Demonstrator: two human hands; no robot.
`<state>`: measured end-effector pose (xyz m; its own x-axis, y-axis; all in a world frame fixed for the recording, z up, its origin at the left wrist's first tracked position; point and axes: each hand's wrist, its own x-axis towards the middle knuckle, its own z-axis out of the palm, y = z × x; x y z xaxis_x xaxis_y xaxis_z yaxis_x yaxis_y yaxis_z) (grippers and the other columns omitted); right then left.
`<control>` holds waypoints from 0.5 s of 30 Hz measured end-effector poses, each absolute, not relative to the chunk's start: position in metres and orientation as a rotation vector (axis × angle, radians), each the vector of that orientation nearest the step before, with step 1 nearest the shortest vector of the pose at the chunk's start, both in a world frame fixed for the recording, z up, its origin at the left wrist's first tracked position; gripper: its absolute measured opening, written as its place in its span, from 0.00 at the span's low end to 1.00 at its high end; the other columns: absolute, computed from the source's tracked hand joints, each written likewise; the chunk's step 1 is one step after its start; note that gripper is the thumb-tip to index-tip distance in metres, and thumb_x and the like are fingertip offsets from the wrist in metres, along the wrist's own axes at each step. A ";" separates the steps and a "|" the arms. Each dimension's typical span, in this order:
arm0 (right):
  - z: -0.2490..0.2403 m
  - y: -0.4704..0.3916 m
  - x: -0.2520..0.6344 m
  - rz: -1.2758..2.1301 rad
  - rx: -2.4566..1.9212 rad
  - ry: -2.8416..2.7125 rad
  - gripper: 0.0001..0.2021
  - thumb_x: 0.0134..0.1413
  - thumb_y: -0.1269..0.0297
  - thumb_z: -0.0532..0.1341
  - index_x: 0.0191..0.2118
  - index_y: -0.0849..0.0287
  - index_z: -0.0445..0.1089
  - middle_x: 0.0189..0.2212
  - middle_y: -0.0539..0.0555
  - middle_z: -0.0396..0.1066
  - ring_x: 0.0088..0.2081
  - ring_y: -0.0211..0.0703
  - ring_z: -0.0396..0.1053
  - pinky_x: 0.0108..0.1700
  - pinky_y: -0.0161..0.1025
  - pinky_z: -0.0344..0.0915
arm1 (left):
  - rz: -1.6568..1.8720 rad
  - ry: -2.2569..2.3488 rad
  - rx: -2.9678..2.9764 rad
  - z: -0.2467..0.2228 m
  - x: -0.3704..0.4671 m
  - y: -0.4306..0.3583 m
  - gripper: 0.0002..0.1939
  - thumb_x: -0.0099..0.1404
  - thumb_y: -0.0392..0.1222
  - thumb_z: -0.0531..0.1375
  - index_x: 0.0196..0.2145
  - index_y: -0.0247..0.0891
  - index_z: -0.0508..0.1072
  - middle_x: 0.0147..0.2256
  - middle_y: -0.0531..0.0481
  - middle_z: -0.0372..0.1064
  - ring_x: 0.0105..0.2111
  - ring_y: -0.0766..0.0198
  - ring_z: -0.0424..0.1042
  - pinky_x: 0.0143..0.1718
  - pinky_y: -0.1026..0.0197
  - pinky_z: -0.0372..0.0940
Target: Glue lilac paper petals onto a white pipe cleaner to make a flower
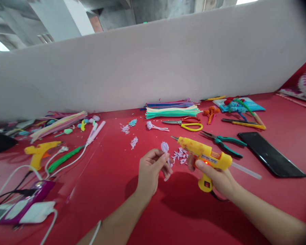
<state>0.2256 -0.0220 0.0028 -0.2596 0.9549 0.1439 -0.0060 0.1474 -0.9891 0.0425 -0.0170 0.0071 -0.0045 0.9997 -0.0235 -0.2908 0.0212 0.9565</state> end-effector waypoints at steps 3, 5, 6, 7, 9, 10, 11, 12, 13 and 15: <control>0.002 -0.025 0.228 1.227 -0.953 -1.610 0.13 0.55 0.53 0.55 0.31 0.58 0.65 0.27 0.52 0.65 0.31 0.41 0.64 0.34 0.38 0.64 | 1.351 1.043 0.984 0.006 0.041 -0.017 0.10 0.57 0.42 0.61 0.24 0.35 0.66 0.18 0.53 0.68 0.11 0.72 0.61 0.09 0.71 0.53; 0.006 -0.027 0.229 1.151 -0.955 -1.750 0.11 0.56 0.55 0.55 0.31 0.58 0.65 0.26 0.52 0.65 0.29 0.40 0.63 0.32 0.36 0.64 | 1.370 1.080 0.989 0.007 0.041 -0.016 0.10 0.57 0.41 0.61 0.23 0.35 0.66 0.18 0.53 0.68 0.11 0.74 0.59 0.10 0.72 0.52; 0.008 -0.027 0.228 1.101 -0.954 -1.815 0.11 0.56 0.56 0.55 0.31 0.58 0.64 0.26 0.51 0.65 0.28 0.39 0.63 0.30 0.36 0.63 | 1.380 1.101 0.991 0.007 0.041 -0.016 0.10 0.57 0.41 0.61 0.23 0.35 0.66 0.18 0.54 0.68 0.12 0.75 0.59 0.10 0.72 0.51; 0.011 -0.028 0.228 1.043 -0.947 -1.870 0.10 0.56 0.57 0.55 0.31 0.58 0.64 0.25 0.51 0.64 0.27 0.39 0.63 0.29 0.35 0.62 | 1.390 1.122 0.995 0.008 0.041 -0.016 0.10 0.56 0.41 0.62 0.23 0.34 0.66 0.18 0.54 0.68 0.12 0.76 0.58 0.10 0.73 0.50; 0.016 -0.028 0.226 0.935 -0.906 -1.955 0.09 0.56 0.59 0.55 0.31 0.58 0.63 0.24 0.51 0.64 0.25 0.38 0.62 0.28 0.35 0.61 | 1.409 1.162 1.006 0.009 0.042 -0.015 0.09 0.55 0.39 0.62 0.22 0.34 0.66 0.19 0.54 0.69 0.12 0.77 0.58 0.11 0.74 0.49; 0.017 -0.027 0.224 0.886 -0.883 -1.995 0.08 0.55 0.60 0.55 0.31 0.58 0.63 0.24 0.51 0.64 0.25 0.37 0.61 0.27 0.34 0.60 | 1.415 1.177 1.010 0.010 0.042 -0.015 0.09 0.55 0.39 0.62 0.22 0.34 0.66 0.19 0.54 0.69 0.12 0.77 0.58 0.11 0.74 0.49; 0.018 -0.027 0.223 0.836 -0.868 -2.029 0.07 0.55 0.61 0.55 0.30 0.58 0.63 0.23 0.51 0.63 0.24 0.37 0.61 0.27 0.34 0.59 | 1.419 1.187 1.011 0.010 0.042 -0.015 0.08 0.55 0.38 0.62 0.22 0.35 0.66 0.18 0.55 0.68 0.12 0.77 0.58 0.11 0.74 0.50; 0.017 -0.027 0.223 0.787 -0.868 -2.055 0.07 0.55 0.62 0.55 0.30 0.58 0.62 0.23 0.51 0.63 0.24 0.37 0.61 0.27 0.35 0.59 | 1.419 1.194 1.009 0.011 0.042 -0.015 0.08 0.55 0.38 0.61 0.22 0.35 0.65 0.17 0.56 0.67 0.11 0.77 0.57 0.11 0.74 0.50; 0.016 -0.026 0.222 0.741 -0.876 -2.073 0.07 0.55 0.62 0.55 0.29 0.58 0.61 0.23 0.51 0.63 0.24 0.37 0.61 0.27 0.35 0.58 | 1.416 1.198 1.004 0.011 0.043 -0.015 0.08 0.54 0.38 0.61 0.23 0.35 0.65 0.16 0.57 0.67 0.11 0.77 0.57 0.11 0.74 0.50; 0.014 -0.026 0.221 0.681 -0.898 -2.091 0.07 0.55 0.63 0.55 0.28 0.58 0.60 0.22 0.50 0.62 0.24 0.37 0.60 0.26 0.35 0.57 | 1.406 1.205 0.994 0.011 0.043 -0.015 0.08 0.55 0.38 0.61 0.23 0.36 0.64 0.17 0.57 0.67 0.10 0.76 0.58 0.10 0.73 0.50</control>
<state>0.2214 -0.0258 0.0142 -0.4745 0.7714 0.4240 0.3734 0.6126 -0.6967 0.0431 -0.0150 0.0110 -0.1690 0.9855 -0.0183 -0.1689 -0.0106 0.9856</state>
